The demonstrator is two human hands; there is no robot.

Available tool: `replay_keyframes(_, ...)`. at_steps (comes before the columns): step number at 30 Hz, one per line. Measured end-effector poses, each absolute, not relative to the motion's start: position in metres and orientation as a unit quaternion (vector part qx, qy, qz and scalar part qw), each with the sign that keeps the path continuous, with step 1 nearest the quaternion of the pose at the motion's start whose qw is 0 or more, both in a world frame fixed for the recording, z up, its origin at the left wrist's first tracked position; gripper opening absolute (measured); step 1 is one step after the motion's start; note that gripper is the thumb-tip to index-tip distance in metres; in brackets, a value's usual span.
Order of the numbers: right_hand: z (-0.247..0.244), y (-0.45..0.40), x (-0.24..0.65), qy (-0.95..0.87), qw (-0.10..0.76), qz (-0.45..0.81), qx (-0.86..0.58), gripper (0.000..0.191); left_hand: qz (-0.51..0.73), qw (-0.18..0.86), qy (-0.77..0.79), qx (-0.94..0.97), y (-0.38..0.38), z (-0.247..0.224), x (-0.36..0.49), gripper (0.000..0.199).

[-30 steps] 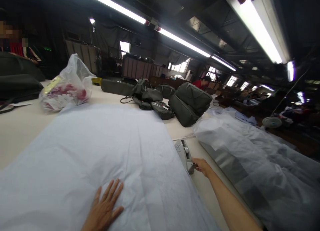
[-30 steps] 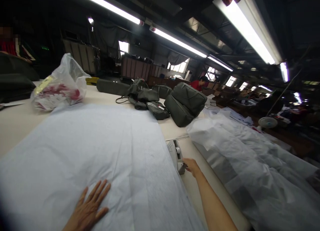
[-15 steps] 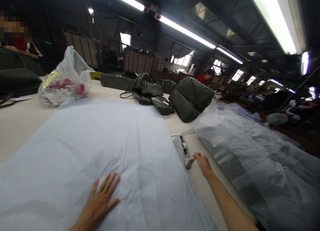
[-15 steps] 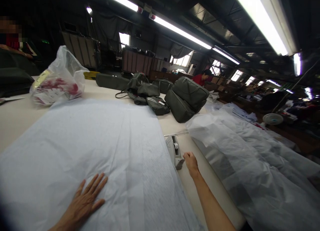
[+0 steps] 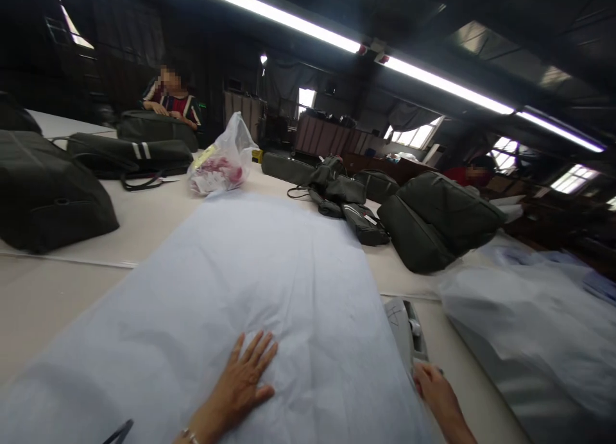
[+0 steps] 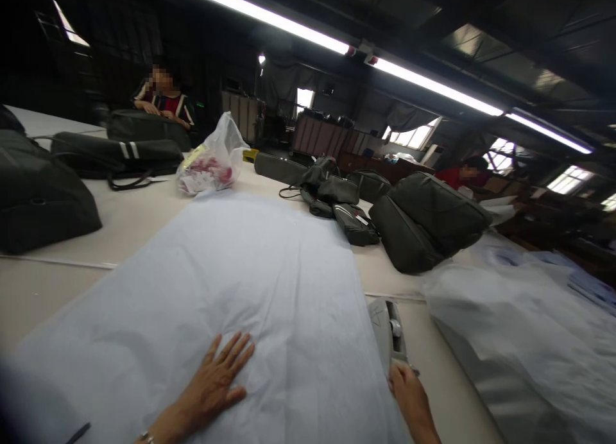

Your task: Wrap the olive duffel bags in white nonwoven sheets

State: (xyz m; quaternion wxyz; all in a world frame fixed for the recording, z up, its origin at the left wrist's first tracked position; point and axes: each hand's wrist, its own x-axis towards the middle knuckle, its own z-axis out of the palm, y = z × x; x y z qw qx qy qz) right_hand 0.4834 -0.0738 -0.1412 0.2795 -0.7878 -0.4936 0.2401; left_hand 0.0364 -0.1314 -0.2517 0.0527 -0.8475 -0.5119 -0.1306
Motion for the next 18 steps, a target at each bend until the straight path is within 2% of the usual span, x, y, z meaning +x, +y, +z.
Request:
replay_keyframes(3,-0.124,-0.02,0.394,-0.596,0.303,0.343,-0.66,0.03,-0.13,0.04,-0.514,-0.847,-0.133,-0.252,0.037,0.076)
replay_keyframes(6,-0.112,0.043,0.291,-0.656,0.24,0.435,-0.569,0.024,-0.121,0.044,-0.514,-0.848,-0.134,-0.259,0.037,0.082)
replay_keyframes(9,-0.119,0.101,0.219,-0.668,0.187,0.453,-0.559,0.017,-0.133,0.121,-0.494,-0.851,-0.13,-0.271,0.034,0.088)
replay_keyframes(13,-0.151,0.158,0.185,-0.68,0.083,0.435,-0.585,0.021,-0.187,0.267,-0.472,-0.819,-0.123,-0.291,0.035,0.065)
replay_keyframes(15,-0.168,0.175,0.183,-0.684,0.028,0.411,-0.603,0.024,-0.195,0.284,-0.481,-0.806,-0.12,-0.301,0.038,0.059)
replay_keyframes(18,-0.186,0.188,0.185,-0.687,-0.021,0.371,-0.624,0.024,-0.186,0.287,-0.49,-0.801,-0.12,-0.31,0.04,0.061)
